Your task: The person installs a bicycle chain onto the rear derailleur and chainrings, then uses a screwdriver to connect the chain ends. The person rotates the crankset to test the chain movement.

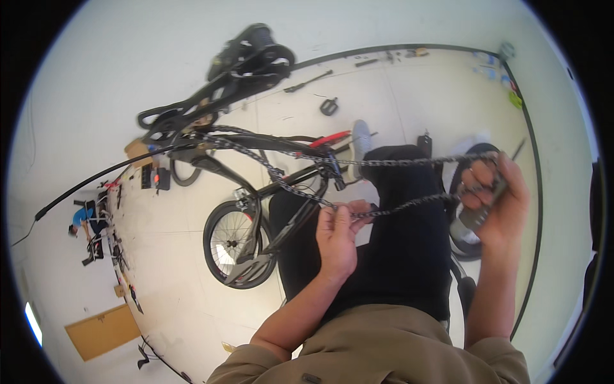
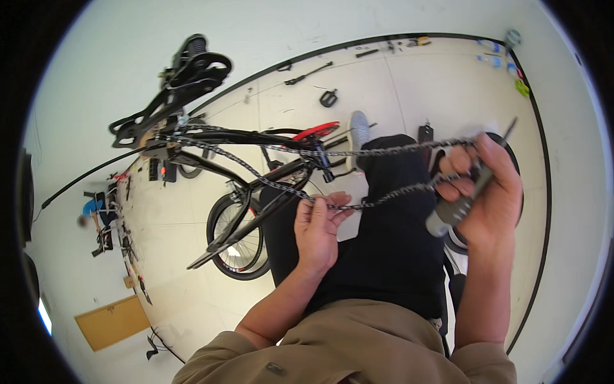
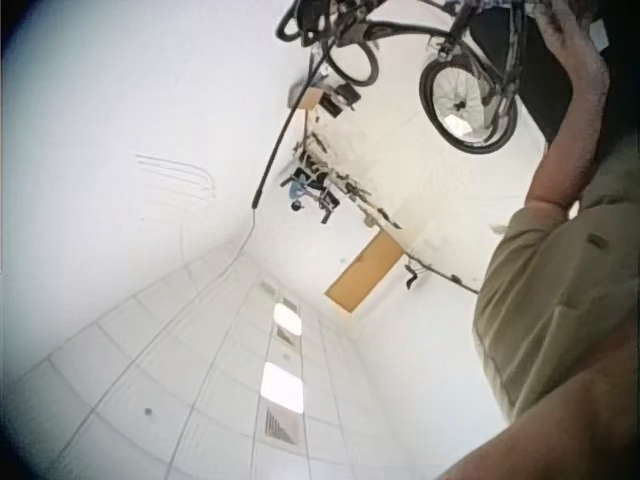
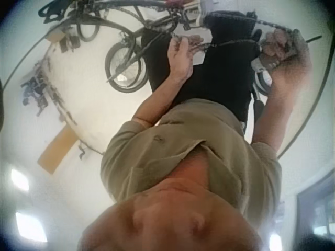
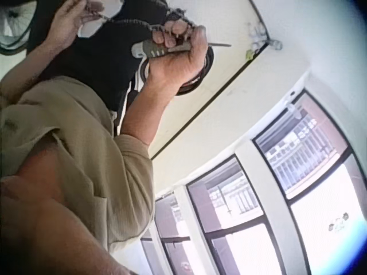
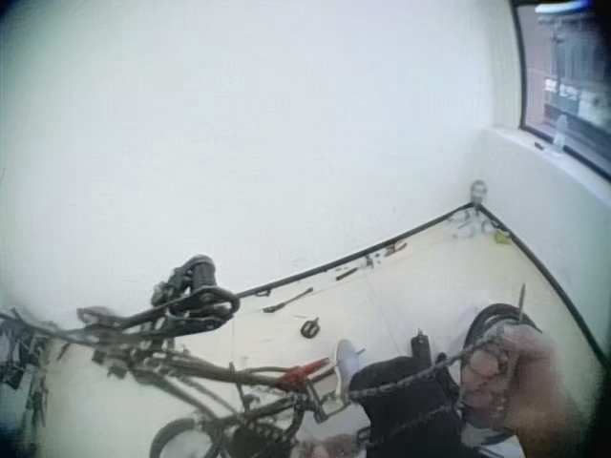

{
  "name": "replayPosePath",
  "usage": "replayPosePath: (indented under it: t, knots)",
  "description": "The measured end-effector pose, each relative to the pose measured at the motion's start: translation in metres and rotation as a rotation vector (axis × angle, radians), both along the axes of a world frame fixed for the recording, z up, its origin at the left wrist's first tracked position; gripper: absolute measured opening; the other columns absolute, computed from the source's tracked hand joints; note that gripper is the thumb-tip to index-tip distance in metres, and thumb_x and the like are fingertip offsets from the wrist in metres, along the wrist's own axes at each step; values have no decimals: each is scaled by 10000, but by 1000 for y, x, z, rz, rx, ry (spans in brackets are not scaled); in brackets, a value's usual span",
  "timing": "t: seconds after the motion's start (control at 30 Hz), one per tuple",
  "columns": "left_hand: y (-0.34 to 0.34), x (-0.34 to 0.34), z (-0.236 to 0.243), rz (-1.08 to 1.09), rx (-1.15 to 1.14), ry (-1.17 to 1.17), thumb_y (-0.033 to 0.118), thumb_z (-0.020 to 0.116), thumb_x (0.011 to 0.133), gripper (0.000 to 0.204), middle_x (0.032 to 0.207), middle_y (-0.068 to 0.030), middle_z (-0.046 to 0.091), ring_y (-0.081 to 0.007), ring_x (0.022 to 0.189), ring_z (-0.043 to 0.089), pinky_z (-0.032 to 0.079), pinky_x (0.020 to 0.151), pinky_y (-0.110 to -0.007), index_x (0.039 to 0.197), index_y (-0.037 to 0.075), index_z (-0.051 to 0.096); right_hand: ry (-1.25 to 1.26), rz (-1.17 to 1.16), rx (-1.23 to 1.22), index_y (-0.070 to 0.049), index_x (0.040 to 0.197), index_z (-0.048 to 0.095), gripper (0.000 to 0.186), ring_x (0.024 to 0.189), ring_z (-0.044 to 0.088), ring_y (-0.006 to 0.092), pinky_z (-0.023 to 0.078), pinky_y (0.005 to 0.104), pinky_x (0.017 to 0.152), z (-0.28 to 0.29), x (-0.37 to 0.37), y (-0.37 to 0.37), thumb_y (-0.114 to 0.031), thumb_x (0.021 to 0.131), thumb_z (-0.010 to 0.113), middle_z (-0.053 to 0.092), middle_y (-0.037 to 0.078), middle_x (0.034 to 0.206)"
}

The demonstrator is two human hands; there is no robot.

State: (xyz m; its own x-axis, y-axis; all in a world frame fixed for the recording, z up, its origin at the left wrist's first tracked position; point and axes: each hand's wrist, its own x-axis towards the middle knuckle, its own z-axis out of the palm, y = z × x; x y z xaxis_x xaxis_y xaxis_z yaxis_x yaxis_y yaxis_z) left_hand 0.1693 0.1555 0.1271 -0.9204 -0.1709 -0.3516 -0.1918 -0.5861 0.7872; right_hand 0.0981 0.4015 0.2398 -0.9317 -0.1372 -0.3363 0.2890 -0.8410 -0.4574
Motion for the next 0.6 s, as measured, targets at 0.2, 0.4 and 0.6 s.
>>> replayPosePath:
  t: [0.2,0.4,0.6]
  knots:
    - [-3,6,0,-162,32,10,112,446,1045,135,1100,-182,648,-268,1046,650,567,892,-451,1018,22,544,11,-42,16,-70,805,519,270,592,409,103,375,273,522,11,3,-3,-267,987,550,528,42,773]
    - [4,21,20,-368,-100,121,71,441,1035,161,1095,-219,646,-304,1057,648,555,906,-453,1110,-19,551,129,-8,9,17,1039,609,237,612,420,110,378,268,558,-4,0,2,-201,966,554,608,150,1060]
    - [9,42,51,-537,56,232,76,458,1025,262,1178,-270,619,-373,1111,631,538,924,-508,1263,-22,508,12,16,-53,53,1306,468,420,662,419,101,387,257,596,-10,-8,-9,-111,927,547,568,180,1227]
